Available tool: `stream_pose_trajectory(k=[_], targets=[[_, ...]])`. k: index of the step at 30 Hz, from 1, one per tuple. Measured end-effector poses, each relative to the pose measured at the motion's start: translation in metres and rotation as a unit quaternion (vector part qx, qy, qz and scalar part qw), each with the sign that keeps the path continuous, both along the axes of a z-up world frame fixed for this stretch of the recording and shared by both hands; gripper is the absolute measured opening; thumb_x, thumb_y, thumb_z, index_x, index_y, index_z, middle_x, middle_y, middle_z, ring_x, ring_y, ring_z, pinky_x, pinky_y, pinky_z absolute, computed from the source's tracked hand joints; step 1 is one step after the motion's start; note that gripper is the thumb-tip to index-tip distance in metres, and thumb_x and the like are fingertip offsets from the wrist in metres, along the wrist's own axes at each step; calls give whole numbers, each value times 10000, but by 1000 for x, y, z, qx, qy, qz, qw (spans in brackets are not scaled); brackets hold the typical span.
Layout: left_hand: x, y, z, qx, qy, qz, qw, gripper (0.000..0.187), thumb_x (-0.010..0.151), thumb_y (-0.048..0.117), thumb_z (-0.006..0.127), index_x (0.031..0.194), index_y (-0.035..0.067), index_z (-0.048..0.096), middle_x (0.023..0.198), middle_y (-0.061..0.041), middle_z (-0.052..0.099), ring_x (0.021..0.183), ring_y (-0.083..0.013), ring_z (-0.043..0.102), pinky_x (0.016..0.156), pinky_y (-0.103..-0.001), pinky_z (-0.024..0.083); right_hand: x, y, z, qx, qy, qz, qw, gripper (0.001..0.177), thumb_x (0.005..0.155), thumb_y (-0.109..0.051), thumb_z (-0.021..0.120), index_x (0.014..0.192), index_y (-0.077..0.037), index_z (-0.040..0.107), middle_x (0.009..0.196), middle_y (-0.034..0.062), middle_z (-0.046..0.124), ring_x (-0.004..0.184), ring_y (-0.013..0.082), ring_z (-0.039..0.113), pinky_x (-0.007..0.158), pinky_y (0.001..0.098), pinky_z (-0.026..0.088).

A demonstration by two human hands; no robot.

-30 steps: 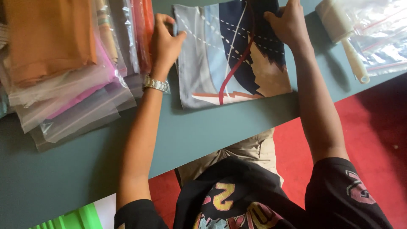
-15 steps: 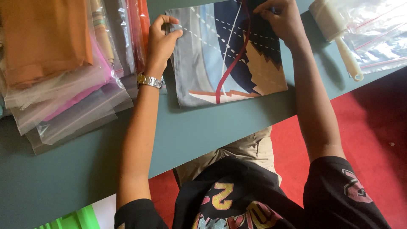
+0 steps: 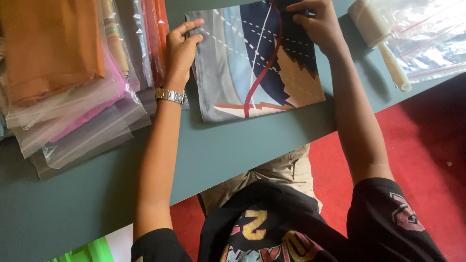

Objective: The person folds a patterned cloth on a table, smooths it with a rolling pin, and places it into a clear plastic bag. The person then seals the bag and sets it aside.

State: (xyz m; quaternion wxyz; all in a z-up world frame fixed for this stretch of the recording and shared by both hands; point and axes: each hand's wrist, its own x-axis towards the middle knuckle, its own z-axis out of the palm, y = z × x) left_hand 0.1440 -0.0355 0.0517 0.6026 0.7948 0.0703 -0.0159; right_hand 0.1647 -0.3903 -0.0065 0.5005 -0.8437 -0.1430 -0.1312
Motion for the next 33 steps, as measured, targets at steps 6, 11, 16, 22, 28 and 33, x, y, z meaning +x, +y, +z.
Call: stream_pose_trajectory(k=[6, 11, 16, 22, 28, 33], targets=[[4, 2, -2, 25, -32, -18, 999, 467, 793, 118, 755, 1245, 228, 716, 1280, 60, 720, 954, -56, 692, 787, -180, 571, -3, 4, 4, -11, 2, 16, 1000, 252, 1011, 19, 618, 1237, -17, 722, 1265, 181, 691, 1027, 268, 669, 847, 380, 634], [-2, 1, 4, 21, -68, -60, 996, 367, 837, 44, 658, 1131, 227, 780, 1360, -21, 723, 437, 10, 219, 382, -165, 235, -13, 10, 17, -14, 6, 3, 1000, 240, 1020, 15, 609, 1227, -21, 725, 1250, 187, 699, 1039, 293, 691, 864, 386, 648], [2, 0, 1, 18, -60, -41, 997, 373, 828, 66, 685, 1162, 199, 782, 1224, 26, 769, 636, -3, 456, 540, -172, 377, -13, 9, 17, -15, 1, 10, 1000, 223, 1049, 9, 601, 1243, -13, 710, 1275, 195, 683, 1102, 335, 673, 887, 439, 642], [6, 3, -7, 44, -88, -56, 994, 400, 812, 84, 751, 1200, 184, 752, 1274, 28, 746, 1183, -100, 687, 925, -198, 562, -13, 12, 18, -14, 7, -2, 1000, 214, 1037, -28, 654, 1243, -20, 714, 1255, 190, 693, 1088, 329, 683, 863, 421, 652], [4, 2, -4, 74, -107, -43, 991, 375, 801, 60, 719, 1154, 169, 784, 1271, -25, 750, 1318, -162, 609, 1018, -253, 530, -11, 8, 14, -15, -10, 10, 1000, 193, 1052, -23, 684, 1242, -2, 708, 1287, 200, 680, 1100, 362, 686, 881, 452, 646], [7, 4, -5, 77, -112, -34, 990, 367, 791, 71, 741, 1146, 156, 789, 1244, -24, 764, 1292, -158, 634, 1029, -236, 523, -1, -1, 4, 16, -15, 17, 1000, 311, 934, 5, 803, 1235, -24, 730, 1246, 120, 704, 1045, 229, 663, 849, 324, 603]])
